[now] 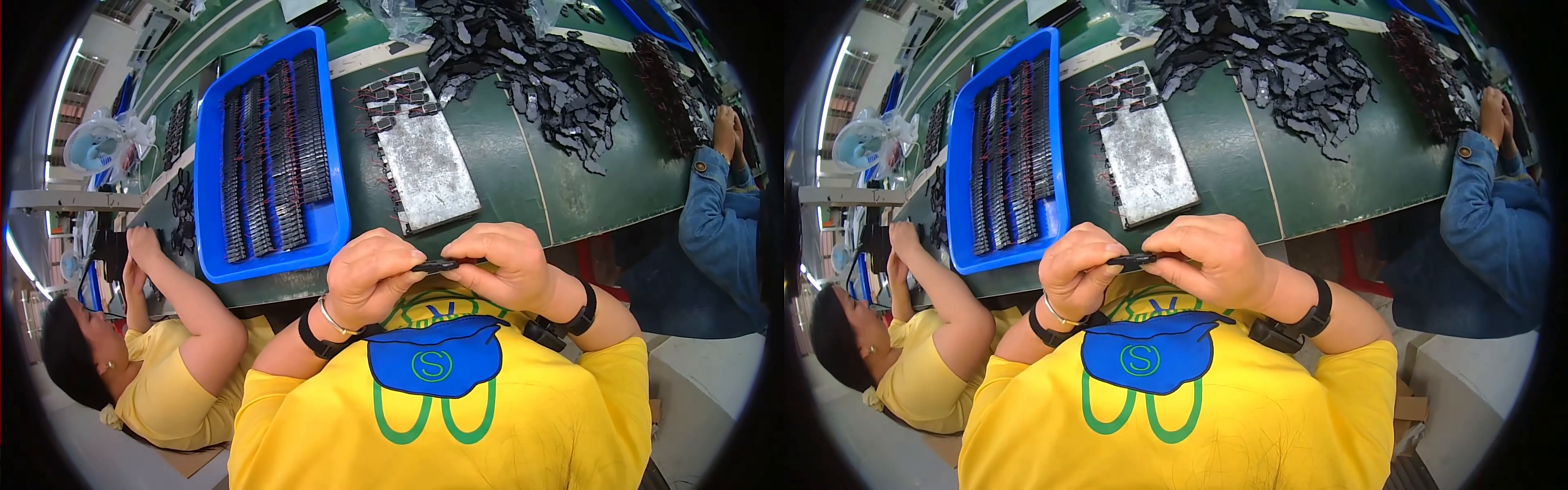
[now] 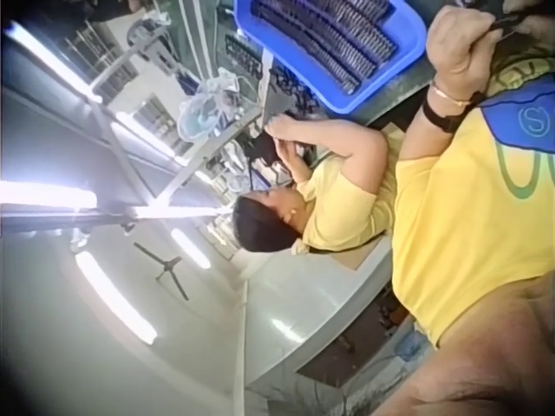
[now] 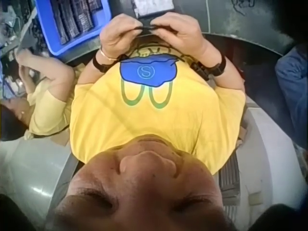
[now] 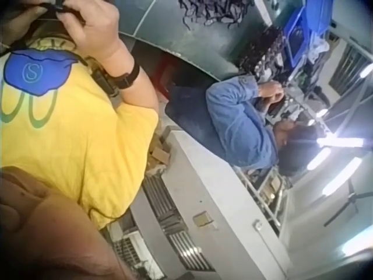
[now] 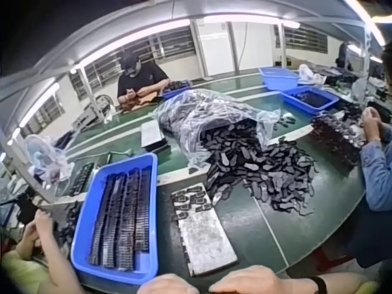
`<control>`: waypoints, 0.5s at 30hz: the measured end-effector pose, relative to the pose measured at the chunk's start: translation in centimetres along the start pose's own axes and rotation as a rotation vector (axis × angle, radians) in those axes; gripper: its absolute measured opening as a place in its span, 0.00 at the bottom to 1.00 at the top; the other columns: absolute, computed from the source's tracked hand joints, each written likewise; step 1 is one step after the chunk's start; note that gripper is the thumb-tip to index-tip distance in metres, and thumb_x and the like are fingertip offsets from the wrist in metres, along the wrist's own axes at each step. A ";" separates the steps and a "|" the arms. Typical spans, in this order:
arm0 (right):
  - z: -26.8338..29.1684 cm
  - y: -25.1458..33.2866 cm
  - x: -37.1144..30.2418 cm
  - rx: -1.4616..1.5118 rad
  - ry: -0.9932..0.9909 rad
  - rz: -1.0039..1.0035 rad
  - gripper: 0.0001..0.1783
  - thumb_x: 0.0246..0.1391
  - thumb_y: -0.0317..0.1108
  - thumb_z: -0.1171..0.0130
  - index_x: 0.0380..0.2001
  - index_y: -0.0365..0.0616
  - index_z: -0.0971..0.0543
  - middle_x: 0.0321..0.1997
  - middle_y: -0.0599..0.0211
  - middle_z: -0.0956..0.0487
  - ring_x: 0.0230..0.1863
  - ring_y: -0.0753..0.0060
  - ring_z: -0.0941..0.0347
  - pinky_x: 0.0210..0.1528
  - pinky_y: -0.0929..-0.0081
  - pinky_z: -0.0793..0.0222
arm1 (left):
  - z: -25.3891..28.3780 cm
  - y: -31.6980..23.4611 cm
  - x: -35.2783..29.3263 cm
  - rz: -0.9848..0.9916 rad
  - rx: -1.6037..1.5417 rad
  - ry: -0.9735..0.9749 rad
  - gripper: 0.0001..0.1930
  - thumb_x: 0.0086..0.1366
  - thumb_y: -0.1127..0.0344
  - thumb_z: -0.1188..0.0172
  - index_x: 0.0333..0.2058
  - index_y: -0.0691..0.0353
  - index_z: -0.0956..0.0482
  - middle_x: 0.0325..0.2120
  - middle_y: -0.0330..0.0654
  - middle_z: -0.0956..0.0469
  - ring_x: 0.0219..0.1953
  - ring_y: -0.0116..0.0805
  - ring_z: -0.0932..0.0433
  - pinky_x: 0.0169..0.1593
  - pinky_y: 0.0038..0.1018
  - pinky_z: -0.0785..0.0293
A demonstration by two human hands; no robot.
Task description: The person picks up a speaker from a blue tray, fits it into a black plastic housing by hand, and places the assembled unit onto a metal plate. This process is repeated with several more speakers and housings.
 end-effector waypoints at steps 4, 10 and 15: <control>0.0 0.1 -0.2 -0.019 -0.002 0.046 0.11 0.41 0.25 0.34 0.32 0.37 0.22 0.25 0.60 0.22 0.22 0.62 0.25 0.25 0.74 0.30 | -0.1 -0.2 0.2 -0.045 -0.003 0.023 0.09 0.53 0.75 0.35 0.34 0.66 0.22 0.26 0.42 0.21 0.26 0.36 0.24 0.31 0.25 0.30; 0.6 1.1 -0.3 -0.150 -0.012 0.158 0.11 0.41 0.25 0.34 0.30 0.37 0.23 0.23 0.60 0.23 0.20 0.62 0.27 0.22 0.73 0.33 | -0.3 -0.2 0.8 0.097 0.003 0.084 0.13 0.51 0.75 0.33 0.37 0.65 0.21 0.28 0.42 0.21 0.29 0.37 0.23 0.32 0.25 0.29; 0.4 1.4 -0.1 -0.206 0.047 0.130 0.12 0.39 0.25 0.33 0.29 0.37 0.23 0.24 0.61 0.23 0.23 0.60 0.25 0.25 0.70 0.29 | 0.2 -1.6 2.4 0.136 0.180 0.133 0.16 0.47 0.74 0.31 0.38 0.65 0.21 0.28 0.42 0.21 0.30 0.37 0.23 0.31 0.26 0.29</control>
Point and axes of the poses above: each hand's wrist, its own x-axis towards the middle knuckle, its own z-axis out of the back of the hand, y = z × x, the point moved 8 cm from there along x, towards the middle knuckle
